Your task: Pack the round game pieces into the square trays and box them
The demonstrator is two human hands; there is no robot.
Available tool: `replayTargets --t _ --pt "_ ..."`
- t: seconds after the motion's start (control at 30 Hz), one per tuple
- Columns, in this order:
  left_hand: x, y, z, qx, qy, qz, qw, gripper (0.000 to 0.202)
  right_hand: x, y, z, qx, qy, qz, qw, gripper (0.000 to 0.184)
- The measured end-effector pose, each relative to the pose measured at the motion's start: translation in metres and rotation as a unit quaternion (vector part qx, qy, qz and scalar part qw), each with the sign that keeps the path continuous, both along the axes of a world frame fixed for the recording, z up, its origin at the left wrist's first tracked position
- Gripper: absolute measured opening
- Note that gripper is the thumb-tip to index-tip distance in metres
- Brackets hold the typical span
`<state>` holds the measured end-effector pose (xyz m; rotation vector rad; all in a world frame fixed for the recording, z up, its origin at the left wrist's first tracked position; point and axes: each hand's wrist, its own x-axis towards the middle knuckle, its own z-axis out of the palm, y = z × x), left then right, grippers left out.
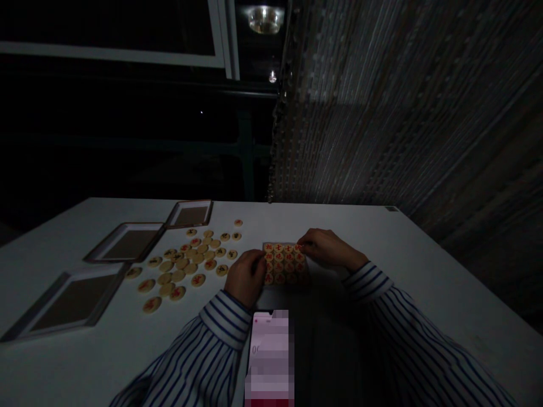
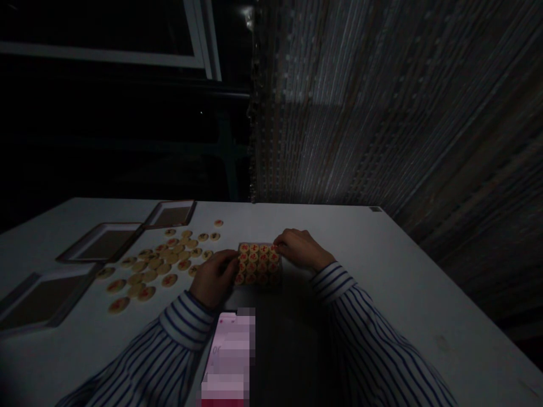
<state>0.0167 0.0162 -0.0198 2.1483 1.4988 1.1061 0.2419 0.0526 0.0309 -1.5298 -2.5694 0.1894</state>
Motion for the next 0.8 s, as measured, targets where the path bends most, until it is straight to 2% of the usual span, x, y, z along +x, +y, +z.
replayTargets --t 0.6,0.8 --pt "0.000 0.000 0.000 0.004 0.002 0.005 1.000 0.024 0.001 -0.002 0.004 0.022 0.001 -0.018 1.000 0.029" --pt "-0.001 -0.002 0.002 -0.001 -0.007 0.012 1.000 0.024 -0.003 -0.012 0.009 0.030 0.031 -0.038 0.998 0.035"
